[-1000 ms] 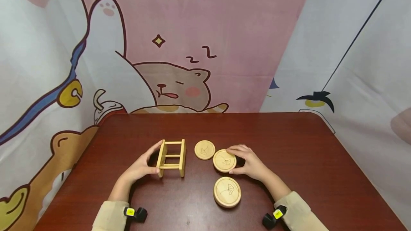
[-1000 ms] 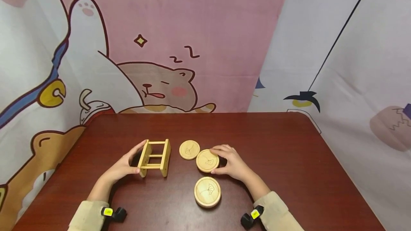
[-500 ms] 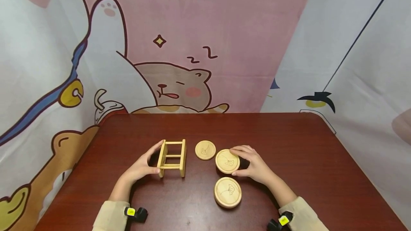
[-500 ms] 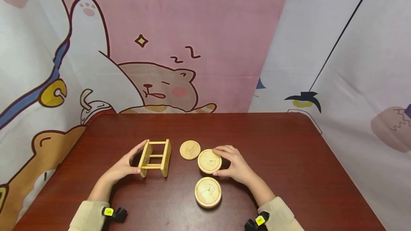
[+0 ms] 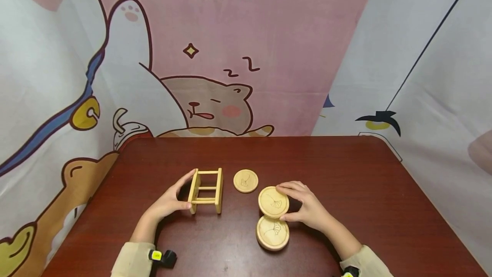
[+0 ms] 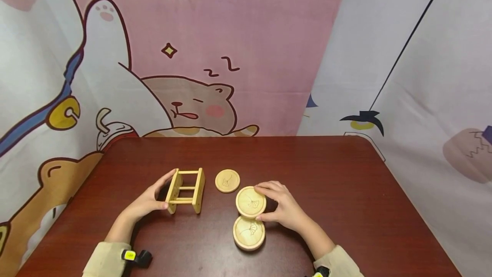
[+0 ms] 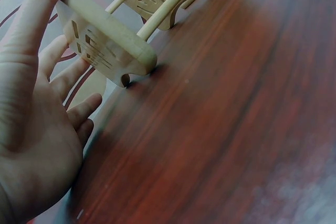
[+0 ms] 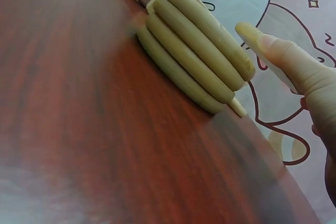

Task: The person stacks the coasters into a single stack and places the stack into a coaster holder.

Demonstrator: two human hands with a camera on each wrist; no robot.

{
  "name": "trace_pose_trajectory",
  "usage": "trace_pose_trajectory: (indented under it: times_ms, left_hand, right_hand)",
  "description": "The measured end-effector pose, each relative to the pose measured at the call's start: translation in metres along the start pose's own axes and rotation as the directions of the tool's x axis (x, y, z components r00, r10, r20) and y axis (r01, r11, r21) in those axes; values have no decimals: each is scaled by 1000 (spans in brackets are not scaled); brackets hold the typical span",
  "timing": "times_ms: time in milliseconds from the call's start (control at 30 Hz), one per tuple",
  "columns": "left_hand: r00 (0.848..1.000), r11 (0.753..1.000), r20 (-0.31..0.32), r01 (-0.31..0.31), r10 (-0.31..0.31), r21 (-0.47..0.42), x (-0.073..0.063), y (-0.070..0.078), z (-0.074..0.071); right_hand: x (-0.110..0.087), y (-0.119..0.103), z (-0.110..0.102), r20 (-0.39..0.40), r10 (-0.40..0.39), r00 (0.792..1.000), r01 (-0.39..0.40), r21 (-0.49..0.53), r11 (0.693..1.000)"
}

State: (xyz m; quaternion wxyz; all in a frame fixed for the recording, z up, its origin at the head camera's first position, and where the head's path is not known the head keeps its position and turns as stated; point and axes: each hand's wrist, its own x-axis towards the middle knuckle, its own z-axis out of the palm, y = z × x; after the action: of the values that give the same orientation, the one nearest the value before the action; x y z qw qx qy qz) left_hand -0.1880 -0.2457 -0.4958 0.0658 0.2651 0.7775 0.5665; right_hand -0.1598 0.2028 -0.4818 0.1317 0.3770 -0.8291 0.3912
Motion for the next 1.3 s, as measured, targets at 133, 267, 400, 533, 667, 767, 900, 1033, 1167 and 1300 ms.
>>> trace_pose_trajectory:
  times_ms: [133, 267, 400, 533, 667, 767, 900, 1033, 1167, 1300]
  left_hand:
    - [1000, 1000, -3, 0, 0, 1, 0, -1, 0]
    - [1000, 1000, -6, 5, -5, -2, 0, -1, 0]
    - [1000, 1000, 0, 6, -6, -2, 0, -1, 0]
    - [1000, 1000, -1, 10, -10, 2, 0, -1, 0]
    - [1000, 1000, 0, 13, -13, -6, 0, 0, -1]
    - [1000, 1000, 2, 10, -10, -9, 0, -1, -1]
    - [1000, 1000, 0, 7, -7, 0, -1, -2, -1]
    - [1000, 1000, -1, 9, -9, 3, 0, -2, 0]
    - [1000, 1000, 2, 13, -13, -2, 0, -2, 0]
    - [1000, 1000, 2, 10, -10, 3, -1, -2, 0]
  right_hand:
    - [-5, -6, 1, 6, -7, 1000, 7, 16, 1000]
    - [-10, -10, 2, -1, -30, 1000, 30, 19, 999]
    - [-13, -16, 3, -7, -53, 999, 53, 27, 998]
    - [-10, -33, 0, -12, -83, 996, 84, 43, 996]
    - [-6, -51, -6, -20, -118, 993, 120, 62, 991]
    - [-6, -56, -7, -19, -128, 992, 129, 71, 989]
    - [-8, -57, -6, -14, -134, 991, 135, 75, 988]
    - [-10, -59, -5, -12, -142, 990, 143, 78, 987]
    - [-12, -61, -4, -10, -153, 988, 153, 74, 985]
    - [-14, -63, -4, -1, -156, 988, 156, 75, 985]
